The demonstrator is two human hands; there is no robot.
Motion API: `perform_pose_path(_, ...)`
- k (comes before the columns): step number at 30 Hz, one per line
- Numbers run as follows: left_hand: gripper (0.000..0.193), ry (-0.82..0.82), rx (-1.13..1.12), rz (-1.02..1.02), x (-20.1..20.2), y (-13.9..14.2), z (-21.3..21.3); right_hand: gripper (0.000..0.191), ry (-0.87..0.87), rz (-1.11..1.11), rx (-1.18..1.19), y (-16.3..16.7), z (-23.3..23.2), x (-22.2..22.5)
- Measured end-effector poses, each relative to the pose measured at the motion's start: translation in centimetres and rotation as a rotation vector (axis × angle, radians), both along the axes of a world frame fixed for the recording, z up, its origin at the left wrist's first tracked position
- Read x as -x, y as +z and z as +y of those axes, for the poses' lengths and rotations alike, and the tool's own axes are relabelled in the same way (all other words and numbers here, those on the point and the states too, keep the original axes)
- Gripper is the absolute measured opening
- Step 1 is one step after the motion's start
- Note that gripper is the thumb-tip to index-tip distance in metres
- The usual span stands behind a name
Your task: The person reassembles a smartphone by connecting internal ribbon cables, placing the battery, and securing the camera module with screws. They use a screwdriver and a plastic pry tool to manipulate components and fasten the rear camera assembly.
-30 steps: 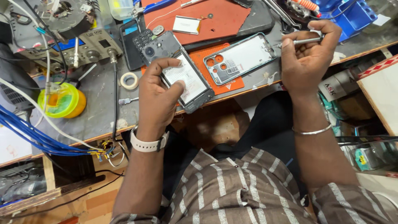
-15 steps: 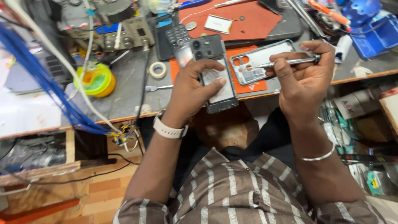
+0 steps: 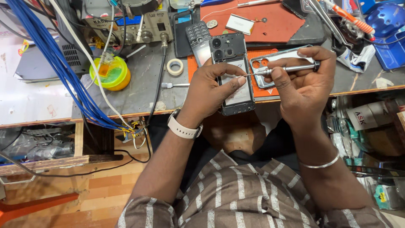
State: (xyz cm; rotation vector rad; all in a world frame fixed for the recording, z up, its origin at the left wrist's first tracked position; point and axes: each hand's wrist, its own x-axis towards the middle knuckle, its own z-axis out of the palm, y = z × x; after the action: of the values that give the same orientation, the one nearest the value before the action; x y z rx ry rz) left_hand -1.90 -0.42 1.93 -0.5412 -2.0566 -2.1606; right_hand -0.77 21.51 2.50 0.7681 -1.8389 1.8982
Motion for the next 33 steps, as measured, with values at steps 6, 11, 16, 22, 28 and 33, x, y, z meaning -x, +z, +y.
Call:
perform_pose_path(6, 0.025, 0.072, 0.108, -0.019, 0.0, 0.2, 0.0, 0.04, -0.062, 0.11, -0.146, 0.3, 0.1, -0.3)
perform_pose_path(11, 0.022, 0.105, 0.16, 0.0, 0.0, 0.1, 0.0, 0.041, -0.093, 0.105, -0.169, 0.9, -0.4, -0.6)
perform_pose_path(16, 0.041, 0.087, 0.114, 0.143, 0.1, -0.2, 0.1, 0.041, -0.121, 0.166, -0.215, 2.6, -0.6, -0.4)
perform_pose_path(22, 0.057, 0.127, 0.182, 0.163, -0.3, 0.2, 0.3, 0.04, -0.103, 0.123, -0.329, 4.4, -0.6, 0.9)
perform_pose_path(28, 0.061, 0.163, 0.24, 0.237, -0.7, 1.2, 0.4, 0.037, -0.111, 0.205, -0.432, 4.2, -0.5, 1.7)
perform_pose_path(33, 0.061, 0.135, 0.23, 0.114, -0.9, 1.6, 0.4, 0.036, -0.093, 0.224, -0.439, 3.7, -0.4, 2.0)
